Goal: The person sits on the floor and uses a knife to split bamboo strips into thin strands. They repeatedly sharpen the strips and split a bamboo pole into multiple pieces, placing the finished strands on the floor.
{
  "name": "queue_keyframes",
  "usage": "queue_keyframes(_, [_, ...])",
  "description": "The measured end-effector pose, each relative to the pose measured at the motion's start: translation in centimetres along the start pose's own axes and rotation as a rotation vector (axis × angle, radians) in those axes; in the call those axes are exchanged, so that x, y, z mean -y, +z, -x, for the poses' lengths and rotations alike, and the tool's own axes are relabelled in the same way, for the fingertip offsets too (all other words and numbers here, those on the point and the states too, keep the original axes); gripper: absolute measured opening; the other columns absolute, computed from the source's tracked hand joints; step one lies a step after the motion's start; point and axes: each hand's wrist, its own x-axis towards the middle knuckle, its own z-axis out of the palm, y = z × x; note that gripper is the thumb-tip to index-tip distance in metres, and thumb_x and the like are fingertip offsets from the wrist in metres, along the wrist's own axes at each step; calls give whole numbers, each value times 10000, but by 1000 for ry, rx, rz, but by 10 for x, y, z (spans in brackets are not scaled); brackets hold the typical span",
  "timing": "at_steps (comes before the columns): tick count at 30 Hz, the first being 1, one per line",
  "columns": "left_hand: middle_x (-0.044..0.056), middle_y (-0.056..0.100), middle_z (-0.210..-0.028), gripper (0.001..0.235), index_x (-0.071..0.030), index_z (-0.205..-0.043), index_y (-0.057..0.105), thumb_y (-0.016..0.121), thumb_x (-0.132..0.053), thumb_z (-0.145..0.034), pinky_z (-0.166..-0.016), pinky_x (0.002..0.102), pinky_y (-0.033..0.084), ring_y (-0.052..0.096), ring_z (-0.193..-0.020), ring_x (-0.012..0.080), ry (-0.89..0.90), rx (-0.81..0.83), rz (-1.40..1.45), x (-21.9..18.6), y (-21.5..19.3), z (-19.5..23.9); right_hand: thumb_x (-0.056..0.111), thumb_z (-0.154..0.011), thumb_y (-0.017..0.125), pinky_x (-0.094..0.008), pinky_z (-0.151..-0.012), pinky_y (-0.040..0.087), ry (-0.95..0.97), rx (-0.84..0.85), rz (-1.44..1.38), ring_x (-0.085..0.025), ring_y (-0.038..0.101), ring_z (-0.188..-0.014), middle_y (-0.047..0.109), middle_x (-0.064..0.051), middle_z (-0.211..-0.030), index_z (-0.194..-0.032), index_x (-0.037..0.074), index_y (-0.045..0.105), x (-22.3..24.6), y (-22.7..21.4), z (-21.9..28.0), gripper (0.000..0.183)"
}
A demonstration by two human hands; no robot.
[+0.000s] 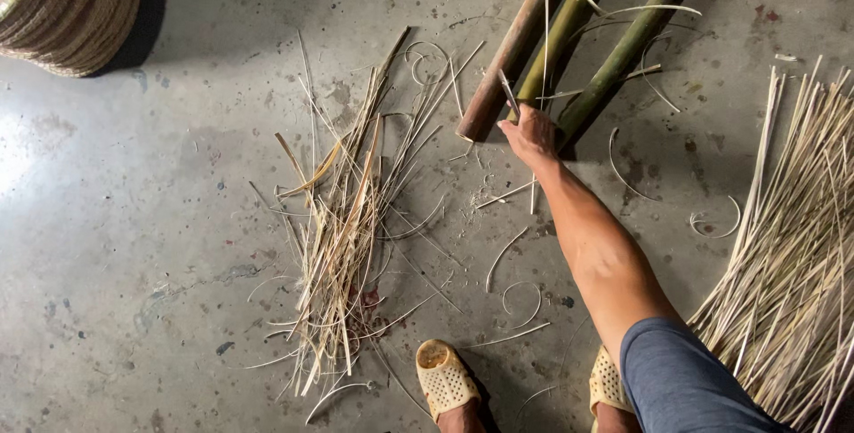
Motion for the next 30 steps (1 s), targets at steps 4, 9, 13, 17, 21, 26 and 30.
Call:
queue_keyframes(4, [246,623,-1294,665,-247,-1603,415,662,-488,-1034,-854,489,558,651,-1080,325,-4,-15,-5,-4,14,-1,439,-902,658,-434,-527,468,164,73,-315,-210,495,-548,532,-26,-667,-1431,210,596,24,-38,51,580])
queue_keyframes(9, [249,625,-1288,664,-251,-1605,417,663,-493,-1037,-846,483,563,655,-1070,320,27,-84,-32,-1,-5,-12,545,-815,700,-270,-384,452,153,102,-675,-93,482,-416,583,-1,-650,-1403,130,596,71,-101,198,727])
queue_keyframes(13, [252,627,-1283,662,-254,-1606,419,663,-496,-1040,-840,479,568,659,-1063,317,57,-75,-84,11,-78,-6,428,-791,782,-241,-358,473,57,99,-875,-84,513,-426,617,-22,-691,-1427,127,547,112,-131,300,742])
queue_keyframes(17, [288,560,-1357,896,-96,-1541,318,732,-533,-878,-819,501,556,626,-1070,398,-61,107,40,2,-172,1,326,-834,803,-218,-414,506,-116,85,-975,-68,674,-671,709,-18,-857,-1423,112,523,138,-158,360,687])
queue_keyframes(21, [233,586,-1278,855,-113,-1578,286,722,-455,-927,-792,421,559,650,-1009,314,-195,153,42,-16,-238,-7,328,-935,827,-232,-662,610,-330,77,-1031,-53,675,-789,712,-56,-1059,-1479,45,518,163,-193,393,687])
queue_keyframes(26, [293,478,-1442,932,-82,-1592,272,786,-319,-852,-938,447,529,584,-1179,417,-35,-341,154,-39,-270,-27,400,-813,802,-202,-385,466,-252,80,-917,-37,552,-472,734,-36,-788,-1442,48,555,196,-271,425,762])
queue_keyframes(30, [341,374,-1532,970,-39,-1553,278,836,-248,-788,-1086,485,418,434,-1371,480,147,-621,366,-69,-265,-39,392,-789,836,-215,-379,434,-153,139,-923,-44,521,-459,631,-7,-708,-1422,37,579,226,-311,476,770])
